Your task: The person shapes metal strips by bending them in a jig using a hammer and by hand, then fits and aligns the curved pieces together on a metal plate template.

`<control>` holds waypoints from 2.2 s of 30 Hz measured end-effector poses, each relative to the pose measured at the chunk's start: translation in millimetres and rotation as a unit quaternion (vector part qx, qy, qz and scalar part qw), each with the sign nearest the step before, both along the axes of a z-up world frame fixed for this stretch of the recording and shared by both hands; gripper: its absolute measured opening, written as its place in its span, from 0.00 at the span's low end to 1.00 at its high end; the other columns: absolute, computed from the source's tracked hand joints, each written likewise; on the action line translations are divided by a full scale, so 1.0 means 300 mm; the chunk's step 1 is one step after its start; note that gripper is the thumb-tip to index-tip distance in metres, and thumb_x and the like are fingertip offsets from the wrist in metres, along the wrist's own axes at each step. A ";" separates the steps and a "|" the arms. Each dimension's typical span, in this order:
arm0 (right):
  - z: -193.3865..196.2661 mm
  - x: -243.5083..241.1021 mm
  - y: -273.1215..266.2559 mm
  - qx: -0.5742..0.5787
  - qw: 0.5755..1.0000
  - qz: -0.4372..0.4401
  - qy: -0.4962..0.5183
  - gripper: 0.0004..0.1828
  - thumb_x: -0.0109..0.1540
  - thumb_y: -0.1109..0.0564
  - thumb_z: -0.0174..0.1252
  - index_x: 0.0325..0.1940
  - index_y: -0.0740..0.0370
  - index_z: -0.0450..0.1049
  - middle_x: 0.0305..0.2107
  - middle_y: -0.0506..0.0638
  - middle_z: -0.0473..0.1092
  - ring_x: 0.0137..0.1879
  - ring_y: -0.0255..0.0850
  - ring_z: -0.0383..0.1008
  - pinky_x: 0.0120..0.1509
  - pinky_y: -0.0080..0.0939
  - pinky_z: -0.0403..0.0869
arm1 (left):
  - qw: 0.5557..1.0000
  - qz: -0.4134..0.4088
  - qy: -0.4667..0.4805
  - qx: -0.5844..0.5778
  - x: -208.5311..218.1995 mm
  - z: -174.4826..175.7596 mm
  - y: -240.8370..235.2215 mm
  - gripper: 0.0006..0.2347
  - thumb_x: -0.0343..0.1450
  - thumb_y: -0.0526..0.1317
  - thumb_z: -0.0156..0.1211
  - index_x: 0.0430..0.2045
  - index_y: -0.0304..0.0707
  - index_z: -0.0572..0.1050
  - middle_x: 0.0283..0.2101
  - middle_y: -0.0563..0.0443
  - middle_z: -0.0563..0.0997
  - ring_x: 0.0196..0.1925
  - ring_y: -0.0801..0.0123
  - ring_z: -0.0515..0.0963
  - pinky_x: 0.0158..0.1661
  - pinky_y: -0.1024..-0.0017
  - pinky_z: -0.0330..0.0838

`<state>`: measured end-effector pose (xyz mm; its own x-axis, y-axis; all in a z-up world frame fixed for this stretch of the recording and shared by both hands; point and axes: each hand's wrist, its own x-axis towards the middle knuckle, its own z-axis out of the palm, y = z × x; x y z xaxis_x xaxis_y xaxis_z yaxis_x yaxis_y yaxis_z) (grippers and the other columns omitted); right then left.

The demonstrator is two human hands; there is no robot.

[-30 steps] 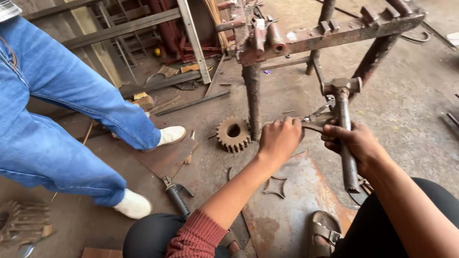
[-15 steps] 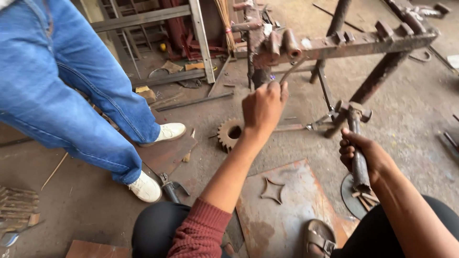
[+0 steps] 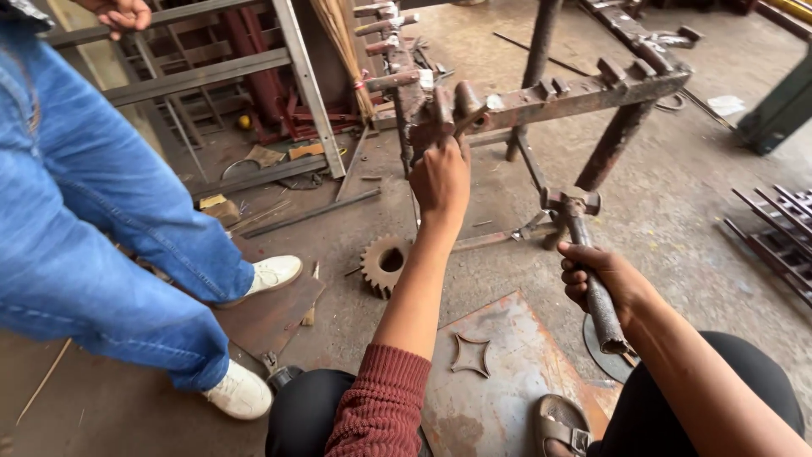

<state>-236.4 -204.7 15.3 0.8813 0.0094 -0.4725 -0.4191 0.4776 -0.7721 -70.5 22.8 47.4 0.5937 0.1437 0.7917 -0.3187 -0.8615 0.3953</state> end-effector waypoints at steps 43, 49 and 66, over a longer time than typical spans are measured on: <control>0.579 0.259 0.224 -0.800 0.530 0.132 -0.249 0.16 0.70 0.46 0.56 0.46 0.63 0.71 0.23 0.54 0.71 0.25 0.44 0.72 0.36 0.48 0.76 | 0.996 -0.059 0.028 -0.067 0.082 0.013 0.080 0.14 0.68 0.50 0.68 0.23 0.38 0.76 0.26 0.45 0.83 0.25 0.56 0.84 0.24 0.62 0.77; 0.568 0.256 0.243 -0.768 0.594 0.139 -0.195 0.14 0.69 0.47 0.52 0.48 0.59 0.69 0.25 0.53 0.71 0.25 0.44 0.72 0.33 0.47 0.80 | 0.991 -0.110 0.031 -0.072 0.089 0.023 0.120 0.18 0.70 0.53 0.66 0.22 0.35 0.75 0.23 0.46 0.79 0.15 0.68 0.73 0.13 0.71 0.66; 0.827 0.133 0.144 -0.580 0.632 -0.132 -0.498 0.09 0.78 0.61 0.50 0.45 0.65 0.70 0.26 0.51 0.68 0.24 0.35 0.69 0.25 0.37 0.67 | 0.986 -0.065 -0.074 -0.135 0.021 0.064 0.097 0.13 0.62 0.41 0.73 0.31 0.42 0.73 0.36 0.48 0.76 0.33 0.55 0.82 0.28 0.60 0.77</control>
